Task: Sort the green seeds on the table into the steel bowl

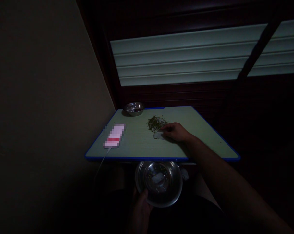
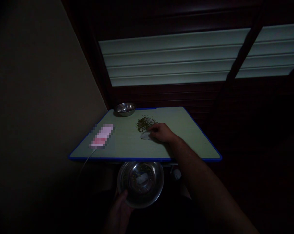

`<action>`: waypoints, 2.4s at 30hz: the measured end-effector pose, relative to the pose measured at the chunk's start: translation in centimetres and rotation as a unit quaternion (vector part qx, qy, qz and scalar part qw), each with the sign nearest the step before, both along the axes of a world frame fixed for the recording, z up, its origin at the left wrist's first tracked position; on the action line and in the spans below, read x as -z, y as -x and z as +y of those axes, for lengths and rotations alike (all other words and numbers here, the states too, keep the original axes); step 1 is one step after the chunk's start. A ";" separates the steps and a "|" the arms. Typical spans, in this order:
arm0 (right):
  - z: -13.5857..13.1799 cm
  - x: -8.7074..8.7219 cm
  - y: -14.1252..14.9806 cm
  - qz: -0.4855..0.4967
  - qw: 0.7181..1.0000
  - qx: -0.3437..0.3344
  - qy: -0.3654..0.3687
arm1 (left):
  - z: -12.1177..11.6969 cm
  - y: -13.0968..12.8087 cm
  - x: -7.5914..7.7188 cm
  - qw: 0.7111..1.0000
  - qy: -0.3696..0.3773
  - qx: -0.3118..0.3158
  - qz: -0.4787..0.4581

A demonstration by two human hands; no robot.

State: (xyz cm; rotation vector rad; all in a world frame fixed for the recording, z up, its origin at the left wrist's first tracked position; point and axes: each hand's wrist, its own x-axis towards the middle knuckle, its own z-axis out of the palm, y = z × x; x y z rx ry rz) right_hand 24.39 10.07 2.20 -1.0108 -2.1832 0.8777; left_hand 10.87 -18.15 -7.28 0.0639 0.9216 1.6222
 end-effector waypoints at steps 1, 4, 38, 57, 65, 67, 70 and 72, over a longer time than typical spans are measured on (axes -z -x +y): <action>0.0 0.0 0.0 0.003 1.000 -0.004 -0.001 | 0.0 0.0 0.0 1.000 0.003 -0.001 0.001; -0.2 0.0 0.1 0.010 1.000 -0.007 0.007 | 0.0 0.0 0.0 1.000 -0.012 0.007 0.003; -1.7 -0.9 0.3 0.013 0.982 -0.110 0.154 | -0.2 0.0 0.4 1.000 -0.015 -0.008 -0.002; -2.8 -1.4 0.3 -0.018 0.971 -0.164 0.170 | 0.0 -0.2 0.2 1.000 -0.006 -0.017 -0.009; -3.8 -1.3 0.1 -0.013 0.971 -0.152 0.185 | 0.0 -0.2 0.2 1.000 -0.011 -0.014 -0.007; -4.0 -1.4 0.1 -0.017 0.971 -0.147 0.188 | -0.1 -0.2 0.1 1.000 -0.010 -0.012 -0.007; -4.3 -1.6 0.1 -0.018 0.972 -0.145 0.186 | -0.1 -0.2 0.0 1.000 -0.019 -0.006 -0.001; -4.4 -1.6 0.0 -0.016 0.972 -0.144 0.187 | -0.1 -0.3 0.0 1.000 -0.022 -0.007 0.001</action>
